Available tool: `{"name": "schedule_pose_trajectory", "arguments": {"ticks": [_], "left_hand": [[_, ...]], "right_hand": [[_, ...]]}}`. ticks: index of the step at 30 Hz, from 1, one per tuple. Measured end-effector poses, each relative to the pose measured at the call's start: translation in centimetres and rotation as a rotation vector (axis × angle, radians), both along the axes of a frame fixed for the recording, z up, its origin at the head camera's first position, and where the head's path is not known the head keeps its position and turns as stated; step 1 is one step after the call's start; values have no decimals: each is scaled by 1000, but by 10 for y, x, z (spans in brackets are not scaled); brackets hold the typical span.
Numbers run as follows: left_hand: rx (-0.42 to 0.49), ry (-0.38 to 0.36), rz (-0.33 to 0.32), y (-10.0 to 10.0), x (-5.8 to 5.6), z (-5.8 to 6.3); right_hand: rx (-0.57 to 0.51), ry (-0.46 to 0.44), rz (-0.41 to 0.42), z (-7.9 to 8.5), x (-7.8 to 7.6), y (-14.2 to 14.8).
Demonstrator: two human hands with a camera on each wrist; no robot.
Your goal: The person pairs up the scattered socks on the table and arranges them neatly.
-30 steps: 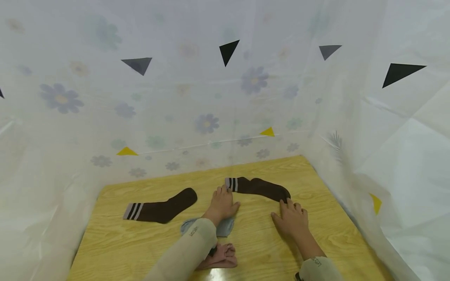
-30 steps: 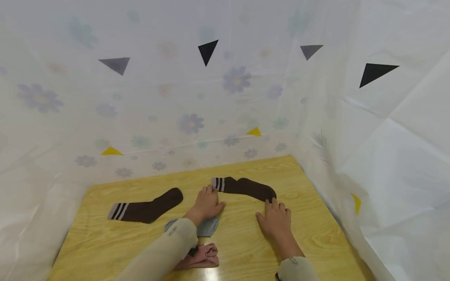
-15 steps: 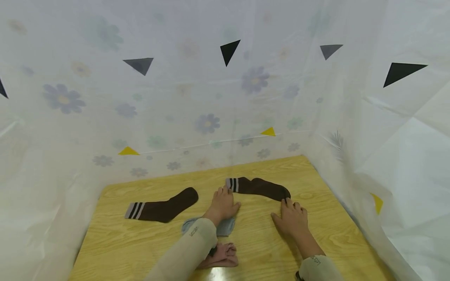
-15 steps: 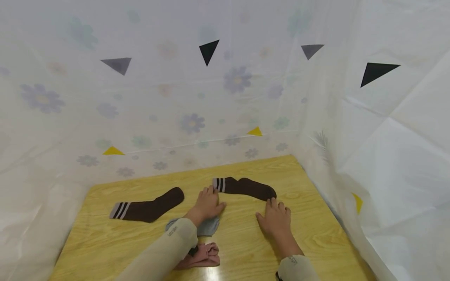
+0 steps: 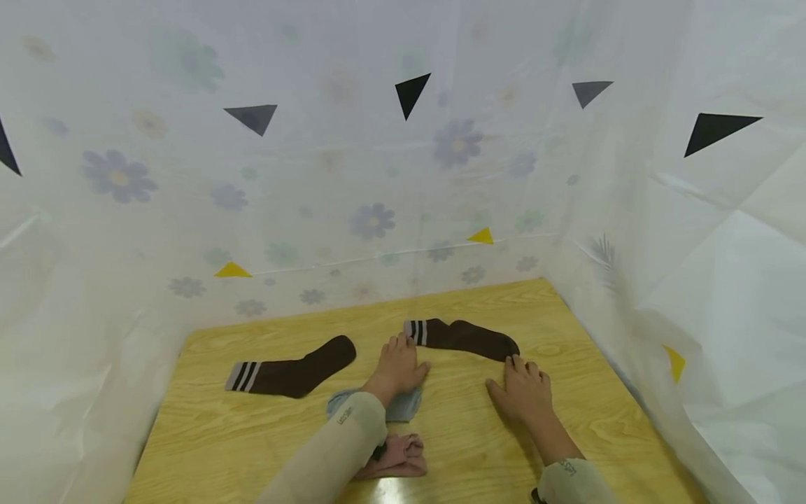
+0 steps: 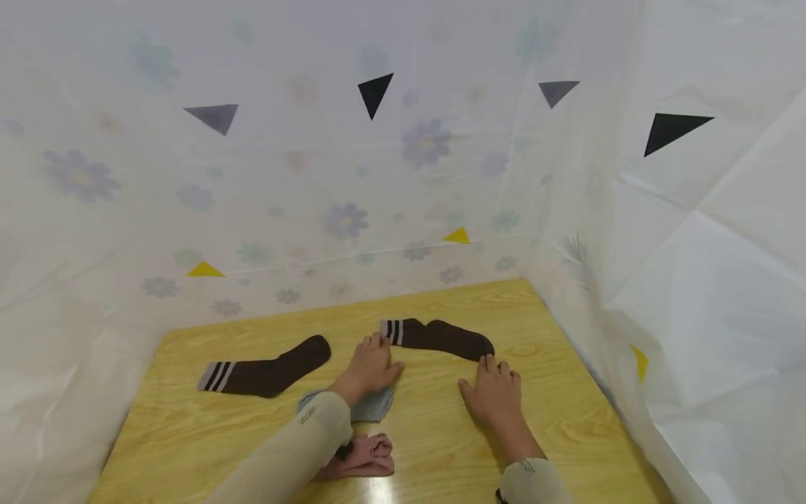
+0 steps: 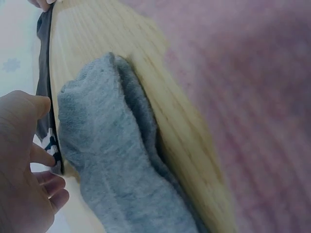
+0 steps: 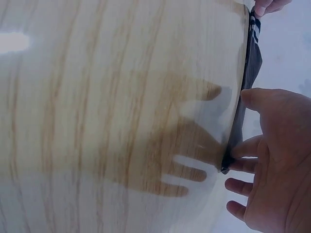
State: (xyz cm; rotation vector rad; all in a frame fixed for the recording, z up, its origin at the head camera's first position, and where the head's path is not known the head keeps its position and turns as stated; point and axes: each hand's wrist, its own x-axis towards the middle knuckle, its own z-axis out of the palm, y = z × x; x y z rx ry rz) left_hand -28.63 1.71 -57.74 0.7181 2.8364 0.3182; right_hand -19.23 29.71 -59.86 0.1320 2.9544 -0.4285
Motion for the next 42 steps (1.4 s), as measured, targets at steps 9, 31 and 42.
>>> {"name": "schedule_pose_trajectory", "arguments": {"ticks": [9,31,42], "left_hand": [[19,-1,21,-2,-5,-2],[28,64,69,-14,-20,5],[72,95,94,-24,-26,14]], "right_hand": [[-20,27,3,-2,-6,-1],[-10,104,33,5,-23,-11],[10,124,76,9,-38,-13]]}}
